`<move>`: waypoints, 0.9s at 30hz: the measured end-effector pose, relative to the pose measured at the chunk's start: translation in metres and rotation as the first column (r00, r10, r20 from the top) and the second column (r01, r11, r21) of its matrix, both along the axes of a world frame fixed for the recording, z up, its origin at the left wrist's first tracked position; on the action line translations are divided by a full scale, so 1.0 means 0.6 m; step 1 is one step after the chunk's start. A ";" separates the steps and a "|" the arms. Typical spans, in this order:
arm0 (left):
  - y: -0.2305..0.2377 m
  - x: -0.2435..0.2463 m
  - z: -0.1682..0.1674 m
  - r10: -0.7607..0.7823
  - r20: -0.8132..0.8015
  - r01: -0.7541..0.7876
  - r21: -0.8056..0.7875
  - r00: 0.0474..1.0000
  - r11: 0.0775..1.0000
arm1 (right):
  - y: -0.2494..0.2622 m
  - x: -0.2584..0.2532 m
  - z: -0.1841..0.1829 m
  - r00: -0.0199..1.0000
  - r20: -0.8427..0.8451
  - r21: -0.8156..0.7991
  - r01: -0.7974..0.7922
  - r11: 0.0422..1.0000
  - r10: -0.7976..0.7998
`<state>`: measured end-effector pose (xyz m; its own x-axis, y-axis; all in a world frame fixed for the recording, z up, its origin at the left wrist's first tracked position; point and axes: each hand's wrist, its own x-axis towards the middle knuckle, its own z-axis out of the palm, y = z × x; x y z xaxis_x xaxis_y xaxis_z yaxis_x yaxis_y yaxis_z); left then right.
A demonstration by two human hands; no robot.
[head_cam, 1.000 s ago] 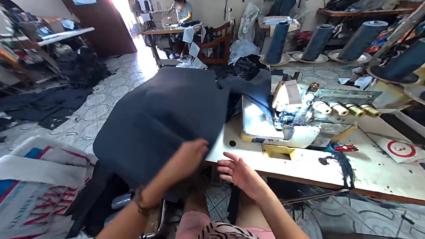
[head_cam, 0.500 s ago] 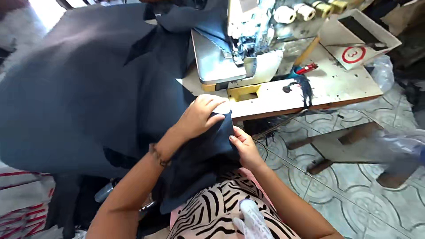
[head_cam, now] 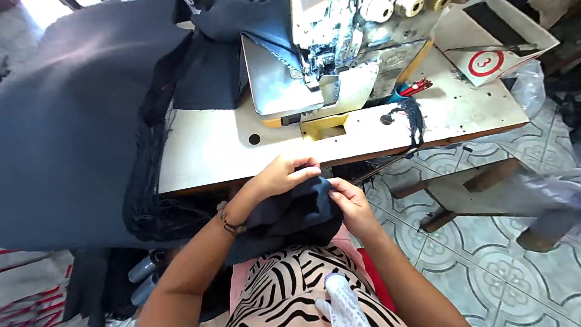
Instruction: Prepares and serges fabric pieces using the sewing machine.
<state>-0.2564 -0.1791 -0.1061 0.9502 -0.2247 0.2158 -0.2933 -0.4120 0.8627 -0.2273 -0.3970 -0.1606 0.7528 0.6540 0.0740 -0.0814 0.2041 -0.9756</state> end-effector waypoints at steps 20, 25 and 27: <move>-0.045 -0.142 -0.005 0.444 -0.099 -0.454 -0.257 0.891 0.853 | -0.052 0.022 0.023 0.917 0.143 -0.083 -0.364 0.928 0.372; -0.049 -0.147 -0.001 0.423 -0.062 -0.424 -0.252 0.904 0.870 | -0.037 0.039 0.051 0.787 0.214 -0.161 -0.556 0.815 0.579; -0.050 -0.149 0.000 0.418 -0.059 -0.418 -0.255 0.907 0.872 | -0.019 0.046 0.059 0.734 0.217 -0.173 -0.620 0.766 0.643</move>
